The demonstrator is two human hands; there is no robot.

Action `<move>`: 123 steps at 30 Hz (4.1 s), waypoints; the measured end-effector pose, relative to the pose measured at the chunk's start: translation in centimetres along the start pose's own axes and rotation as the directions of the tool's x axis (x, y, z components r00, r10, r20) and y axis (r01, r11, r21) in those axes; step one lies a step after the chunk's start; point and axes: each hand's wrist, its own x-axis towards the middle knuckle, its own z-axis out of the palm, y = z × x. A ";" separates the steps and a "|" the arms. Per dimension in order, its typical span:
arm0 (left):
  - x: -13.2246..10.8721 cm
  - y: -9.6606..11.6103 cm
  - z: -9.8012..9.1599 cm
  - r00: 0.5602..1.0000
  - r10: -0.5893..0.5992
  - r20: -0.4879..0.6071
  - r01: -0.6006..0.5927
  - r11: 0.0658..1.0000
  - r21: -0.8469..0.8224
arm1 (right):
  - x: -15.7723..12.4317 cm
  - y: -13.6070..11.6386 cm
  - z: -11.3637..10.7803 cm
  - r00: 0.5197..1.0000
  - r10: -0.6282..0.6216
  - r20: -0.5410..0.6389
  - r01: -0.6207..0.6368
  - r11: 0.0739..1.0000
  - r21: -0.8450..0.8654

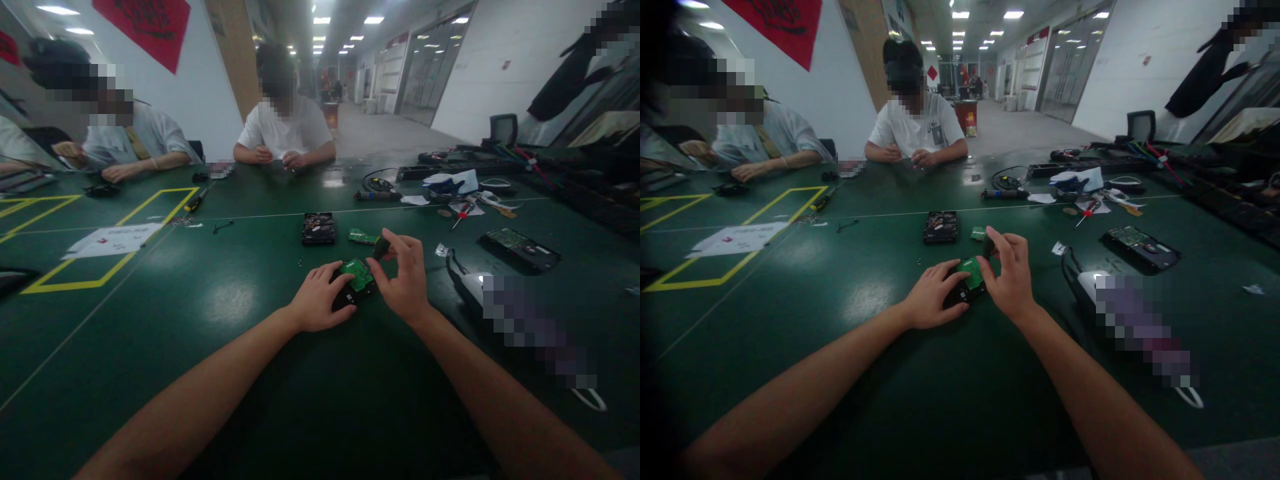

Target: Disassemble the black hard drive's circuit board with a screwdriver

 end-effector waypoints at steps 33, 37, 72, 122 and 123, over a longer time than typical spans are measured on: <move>0.0 0.0 -0.1 1.000 0.003 -0.013 -0.003 1.000 -0.022 | 0.1 -0.1 0.0 1.000 0.001 -0.009 -0.002 1.000 -0.022; 0.1 0.0 0.0 1.000 -0.001 -0.010 0.000 1.000 -0.013 | 0.0 -0.1 0.1 1.000 -0.011 -0.009 0.011 1.000 -0.010; 0.0 0.1 -0.2 1.000 0.001 0.004 -0.001 1.000 -0.014 | -0.1 -0.1 0.1 1.000 -0.001 0.019 0.001 1.000 0.027; 0.0 -0.1 0.2 1.000 0.002 -0.012 -0.002 1.000 -0.023 | 0.0 0.0 0.2 0.998 0.049 -0.042 -0.049 0.999 0.004; 0.0 -0.2 0.2 1.000 0.001 -0.014 -0.001 1.000 -0.024 | 0.0 0.0 0.2 0.998 0.057 -0.040 -0.056 0.998 0.011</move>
